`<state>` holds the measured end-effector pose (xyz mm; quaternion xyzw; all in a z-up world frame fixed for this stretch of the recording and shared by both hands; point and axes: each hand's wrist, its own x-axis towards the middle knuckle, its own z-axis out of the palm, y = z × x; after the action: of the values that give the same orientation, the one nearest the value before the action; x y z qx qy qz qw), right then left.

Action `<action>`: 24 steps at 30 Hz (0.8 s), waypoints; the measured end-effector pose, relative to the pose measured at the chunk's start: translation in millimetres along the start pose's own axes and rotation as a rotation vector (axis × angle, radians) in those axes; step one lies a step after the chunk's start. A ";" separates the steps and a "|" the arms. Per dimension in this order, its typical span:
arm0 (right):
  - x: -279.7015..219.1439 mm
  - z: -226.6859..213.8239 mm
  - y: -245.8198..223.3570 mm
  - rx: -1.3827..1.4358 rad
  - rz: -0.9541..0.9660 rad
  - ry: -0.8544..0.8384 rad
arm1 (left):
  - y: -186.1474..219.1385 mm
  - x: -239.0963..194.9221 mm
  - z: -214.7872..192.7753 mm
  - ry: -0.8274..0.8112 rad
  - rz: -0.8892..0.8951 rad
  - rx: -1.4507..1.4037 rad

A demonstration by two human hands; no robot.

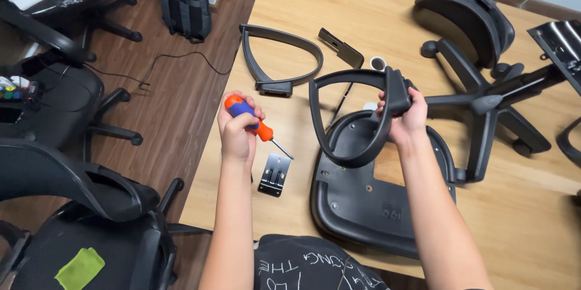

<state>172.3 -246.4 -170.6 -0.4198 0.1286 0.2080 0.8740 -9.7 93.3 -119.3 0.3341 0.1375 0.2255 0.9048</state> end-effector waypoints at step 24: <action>120.3 -29.2 34.3 0.183 -0.077 0.171 | -34.7 53.0 3.7 0.029 -0.059 0.024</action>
<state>260.6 -219.4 -259.9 -0.3592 0.2052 0.1252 0.9018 48.4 94.3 -144.9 0.3374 0.1632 0.2017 0.9049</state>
